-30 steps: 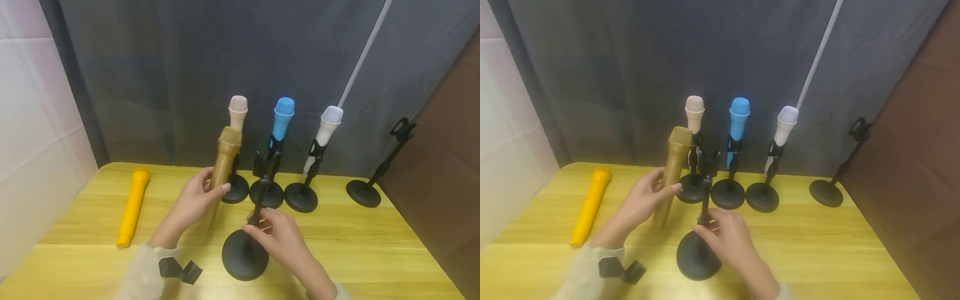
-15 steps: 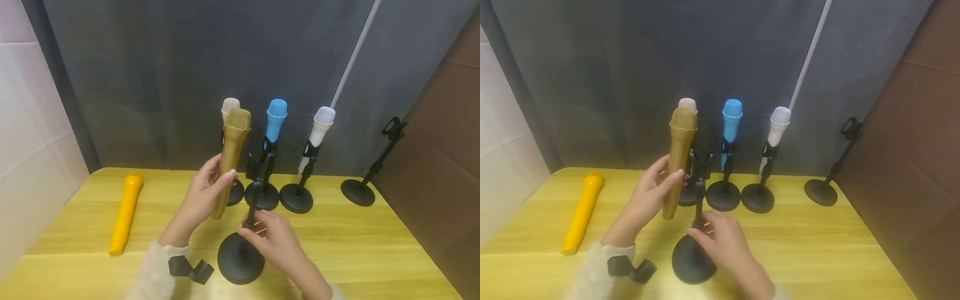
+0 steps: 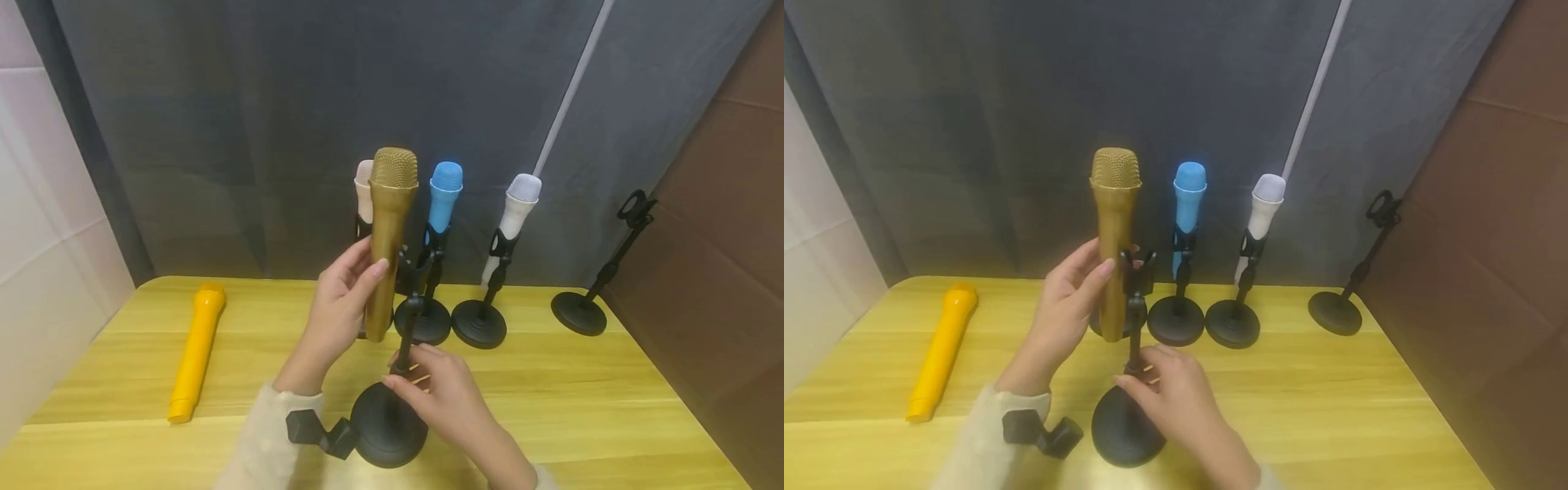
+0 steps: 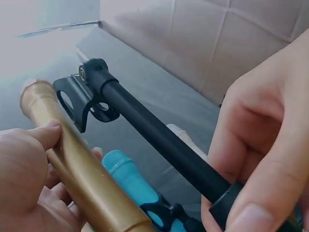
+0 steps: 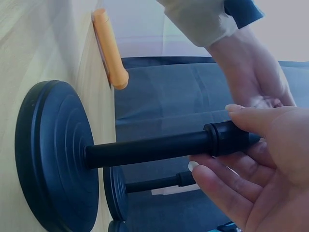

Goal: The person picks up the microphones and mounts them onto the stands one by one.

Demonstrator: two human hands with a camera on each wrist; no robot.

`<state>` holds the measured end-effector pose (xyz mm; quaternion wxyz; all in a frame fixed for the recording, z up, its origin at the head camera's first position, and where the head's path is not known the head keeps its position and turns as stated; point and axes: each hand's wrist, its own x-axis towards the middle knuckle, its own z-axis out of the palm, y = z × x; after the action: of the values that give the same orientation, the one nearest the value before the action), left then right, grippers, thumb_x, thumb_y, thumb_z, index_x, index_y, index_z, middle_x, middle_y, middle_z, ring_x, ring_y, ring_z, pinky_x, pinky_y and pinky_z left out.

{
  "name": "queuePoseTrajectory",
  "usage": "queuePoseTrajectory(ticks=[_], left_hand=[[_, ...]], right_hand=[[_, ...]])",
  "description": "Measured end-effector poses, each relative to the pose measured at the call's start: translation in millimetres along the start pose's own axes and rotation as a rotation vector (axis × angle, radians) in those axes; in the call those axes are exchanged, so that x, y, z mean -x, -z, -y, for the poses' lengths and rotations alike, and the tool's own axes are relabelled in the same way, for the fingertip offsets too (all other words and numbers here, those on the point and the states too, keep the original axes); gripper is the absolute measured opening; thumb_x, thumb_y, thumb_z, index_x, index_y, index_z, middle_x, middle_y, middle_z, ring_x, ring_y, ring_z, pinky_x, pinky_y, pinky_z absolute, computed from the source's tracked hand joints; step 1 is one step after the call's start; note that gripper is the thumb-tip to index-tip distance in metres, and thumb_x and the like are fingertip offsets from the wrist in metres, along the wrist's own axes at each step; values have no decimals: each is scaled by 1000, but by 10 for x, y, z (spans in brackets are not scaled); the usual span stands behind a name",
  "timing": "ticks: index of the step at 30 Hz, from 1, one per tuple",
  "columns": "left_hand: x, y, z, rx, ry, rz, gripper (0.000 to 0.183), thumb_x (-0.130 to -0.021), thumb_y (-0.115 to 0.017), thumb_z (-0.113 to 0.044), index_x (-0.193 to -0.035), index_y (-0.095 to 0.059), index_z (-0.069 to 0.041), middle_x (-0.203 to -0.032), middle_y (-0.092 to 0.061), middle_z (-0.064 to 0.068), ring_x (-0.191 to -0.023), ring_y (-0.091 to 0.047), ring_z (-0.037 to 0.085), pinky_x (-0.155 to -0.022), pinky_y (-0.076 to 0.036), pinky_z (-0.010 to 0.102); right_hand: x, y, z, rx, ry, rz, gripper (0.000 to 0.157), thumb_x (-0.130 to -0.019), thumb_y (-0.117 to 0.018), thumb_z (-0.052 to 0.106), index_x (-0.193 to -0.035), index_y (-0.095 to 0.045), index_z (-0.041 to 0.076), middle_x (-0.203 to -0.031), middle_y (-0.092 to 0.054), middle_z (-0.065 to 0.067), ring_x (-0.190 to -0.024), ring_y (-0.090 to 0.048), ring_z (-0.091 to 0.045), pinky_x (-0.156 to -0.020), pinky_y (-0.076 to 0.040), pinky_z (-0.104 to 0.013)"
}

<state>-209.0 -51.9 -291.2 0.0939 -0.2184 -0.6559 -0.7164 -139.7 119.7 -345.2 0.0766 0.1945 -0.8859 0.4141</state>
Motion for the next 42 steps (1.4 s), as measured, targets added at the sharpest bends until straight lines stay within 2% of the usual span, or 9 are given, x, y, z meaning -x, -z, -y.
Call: queuePoseTrajectory(ticks=[10,14,17,19,22,26,30,37,42], left_hand=[[-111,-52,-28,98,-58,147,47,-106,-48,-7,-152,-38,-4,-143,-57,18,-130,-60,32,-105,-52,27],[-146,-66,-22,166,-30,198,46,-109,-39,-14,-154,-34,-8,-142,-54,14,-125,-58,25,-103,-51,27],[-157,-86,-27,192,-36,220,49,-110,-35,-31,-152,-33,-6,-133,-54,8,-117,-55,19,-99,-48,28],[-163,-103,-42,189,-62,219,62,-106,-42,-49,-148,-35,-4,-127,-54,6,-112,-54,17,-96,-47,31],[-178,-124,-65,145,-102,213,87,-90,-61,-67,-145,-37,-4,-123,-53,10,-110,-53,20,-95,-47,32],[-202,-134,-91,43,-93,216,93,-78,-80,-59,-144,-37,-11,-123,-51,18,-110,-54,24,-96,-50,34],[-232,-148,-105,-43,-65,221,86,-77,-83,-50,-142,-39,-13,-123,-53,15,-112,-56,28,-98,-49,39],[-286,-212,-99,-76,-75,255,103,-69,-75,-77,-139,-43,-10,-121,-54,10,-108,-55,23,-93,-50,39],[-313,-229,-90,-38,-89,254,84,-75,-81,-59,-134,-48,-9,-118,-54,8,-106,-55,21,-91,-51,37]], right_hand=[[7,-7,11,13,2,2,14,-88,-79,23,-97,-71,15,-92,-74,6,-82,-74,-9,-66,-57,-15],[15,-18,10,36,47,-13,15,-88,-79,22,-98,-71,13,-92,-73,4,-81,-74,-9,-66,-57,-15],[19,-21,10,36,65,-19,14,-89,-78,23,-97,-71,12,-92,-73,2,-81,-74,-11,-65,-57,-15],[19,-19,15,32,59,-16,14,-90,-77,22,-97,-71,12,-93,-73,2,-81,-74,-12,-65,-57,-15],[17,-14,21,29,35,-6,13,-89,-77,21,-97,-72,12,-93,-73,4,-81,-74,-11,-66,-57,-15],[17,-12,19,32,33,-2,12,-90,-77,21,-97,-71,14,-93,-73,5,-81,-74,-10,-66,-57,-15],[17,-16,3,37,47,-4,12,-90,-76,21,-97,-71,12,-93,-73,3,-81,-74,-12,-66,-57,-15],[6,-43,2,39,64,-6,11,-91,-76,20,-97,-71,12,-94,-72,2,-82,-74,-12,-65,-56,-15],[6,-41,18,37,54,-5,11,-90,-76,18,-98,-72,11,-94,-72,3,-82,-74,-11,-66,-57,-15]])
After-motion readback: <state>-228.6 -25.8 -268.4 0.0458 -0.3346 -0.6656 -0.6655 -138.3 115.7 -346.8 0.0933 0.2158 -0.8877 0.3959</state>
